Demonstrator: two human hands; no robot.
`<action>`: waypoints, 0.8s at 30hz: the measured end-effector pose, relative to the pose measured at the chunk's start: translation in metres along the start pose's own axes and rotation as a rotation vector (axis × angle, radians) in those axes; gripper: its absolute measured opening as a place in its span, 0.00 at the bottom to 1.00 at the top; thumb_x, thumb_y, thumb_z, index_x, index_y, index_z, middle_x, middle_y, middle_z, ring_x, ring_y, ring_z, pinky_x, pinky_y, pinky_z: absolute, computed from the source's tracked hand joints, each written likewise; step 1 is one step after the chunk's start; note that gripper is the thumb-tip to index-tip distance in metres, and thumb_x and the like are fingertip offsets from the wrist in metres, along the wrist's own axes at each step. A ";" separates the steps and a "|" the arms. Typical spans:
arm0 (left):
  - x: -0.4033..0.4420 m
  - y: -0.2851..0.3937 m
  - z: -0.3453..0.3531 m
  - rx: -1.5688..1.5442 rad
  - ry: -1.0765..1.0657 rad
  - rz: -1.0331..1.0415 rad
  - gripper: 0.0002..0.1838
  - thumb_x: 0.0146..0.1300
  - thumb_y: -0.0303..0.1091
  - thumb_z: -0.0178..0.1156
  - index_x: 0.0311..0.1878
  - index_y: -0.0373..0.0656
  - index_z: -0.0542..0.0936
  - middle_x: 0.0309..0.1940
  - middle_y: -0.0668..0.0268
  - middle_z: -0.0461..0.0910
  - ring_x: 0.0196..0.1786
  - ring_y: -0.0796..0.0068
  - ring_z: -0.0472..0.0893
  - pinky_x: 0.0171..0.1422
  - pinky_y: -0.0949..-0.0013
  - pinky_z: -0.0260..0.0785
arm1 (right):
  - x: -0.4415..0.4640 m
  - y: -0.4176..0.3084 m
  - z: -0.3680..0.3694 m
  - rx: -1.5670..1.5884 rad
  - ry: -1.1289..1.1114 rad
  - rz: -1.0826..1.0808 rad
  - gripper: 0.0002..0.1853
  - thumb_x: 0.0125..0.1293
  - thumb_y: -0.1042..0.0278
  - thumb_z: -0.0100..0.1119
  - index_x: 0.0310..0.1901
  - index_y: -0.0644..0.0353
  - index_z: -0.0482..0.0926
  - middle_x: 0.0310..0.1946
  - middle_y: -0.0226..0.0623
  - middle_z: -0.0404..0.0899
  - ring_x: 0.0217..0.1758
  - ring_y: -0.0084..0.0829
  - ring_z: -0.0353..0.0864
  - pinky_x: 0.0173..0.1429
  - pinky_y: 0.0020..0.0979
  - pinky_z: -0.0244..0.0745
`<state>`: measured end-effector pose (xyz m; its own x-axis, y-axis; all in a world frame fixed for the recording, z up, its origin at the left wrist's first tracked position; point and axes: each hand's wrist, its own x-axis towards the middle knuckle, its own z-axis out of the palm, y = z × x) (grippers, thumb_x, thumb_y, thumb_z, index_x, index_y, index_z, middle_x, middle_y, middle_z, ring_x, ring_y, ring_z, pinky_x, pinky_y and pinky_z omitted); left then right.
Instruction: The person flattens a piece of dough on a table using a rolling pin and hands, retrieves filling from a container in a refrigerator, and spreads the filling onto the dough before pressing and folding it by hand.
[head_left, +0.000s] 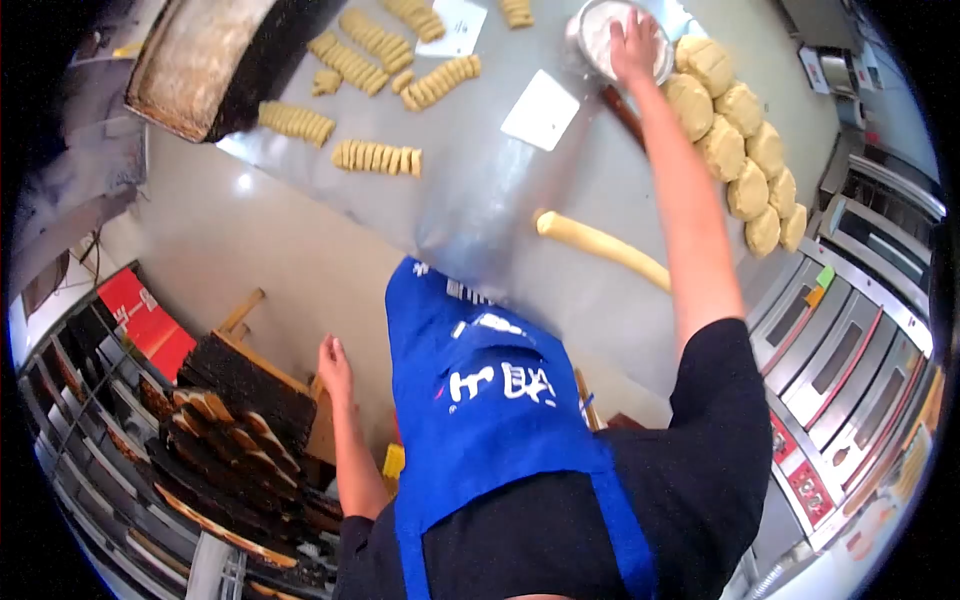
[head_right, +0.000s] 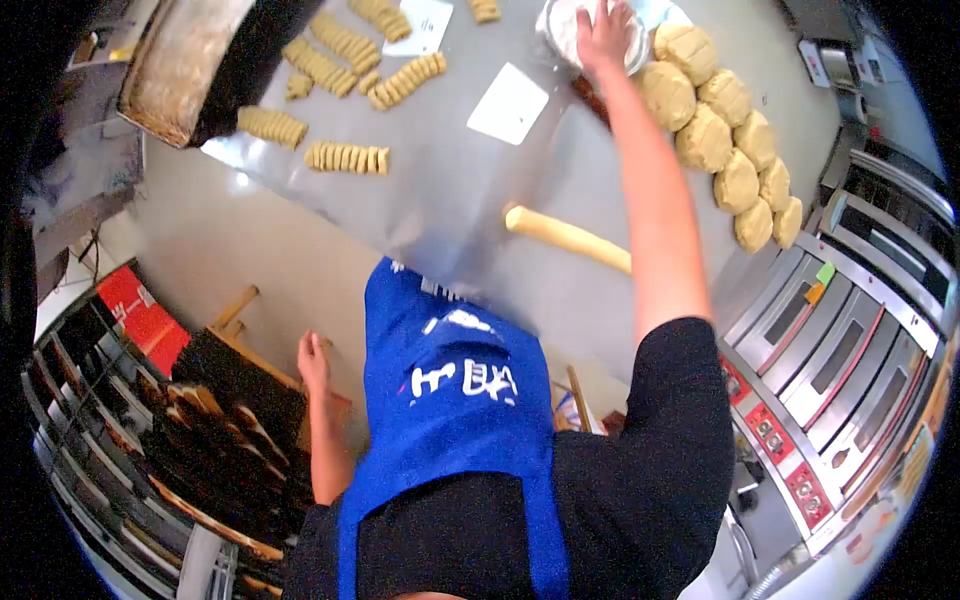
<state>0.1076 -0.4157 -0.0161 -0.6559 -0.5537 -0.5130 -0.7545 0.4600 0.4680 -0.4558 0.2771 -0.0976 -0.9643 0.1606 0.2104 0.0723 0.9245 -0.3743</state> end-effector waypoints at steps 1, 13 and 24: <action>0.014 0.028 -0.001 -0.075 0.024 0.075 0.23 0.86 0.42 0.59 0.71 0.33 0.80 0.61 0.56 0.88 0.61 0.65 0.87 0.68 0.61 0.79 | -0.020 -0.053 -0.046 0.356 0.088 0.075 0.42 0.86 0.38 0.44 0.88 0.61 0.56 0.90 0.62 0.46 0.94 0.58 0.41 0.95 0.48 0.35; -0.084 0.460 0.233 -0.840 -0.962 0.460 0.37 0.91 0.49 0.48 0.88 0.32 0.56 0.87 0.51 0.61 0.90 0.58 0.58 0.94 0.55 0.51 | -0.288 -0.105 -0.207 2.324 0.190 0.620 0.33 0.91 0.48 0.38 0.81 0.69 0.68 0.82 0.52 0.68 0.86 0.47 0.67 0.90 0.47 0.60; -0.278 0.462 0.352 -0.576 -1.330 0.380 0.44 0.88 0.68 0.30 0.91 0.44 0.55 0.86 0.59 0.63 0.85 0.59 0.65 0.89 0.54 0.57 | -0.337 0.012 -0.196 1.244 0.315 0.904 0.34 0.86 0.39 0.50 0.67 0.67 0.83 0.67 0.49 0.86 0.69 0.39 0.85 0.72 0.40 0.76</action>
<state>-0.0671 0.1957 0.0895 -0.5850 0.6980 -0.4129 -0.6341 -0.0763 0.7694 -0.0803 0.3014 0.0038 -0.6179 0.6919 -0.3734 0.1737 -0.3430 -0.9231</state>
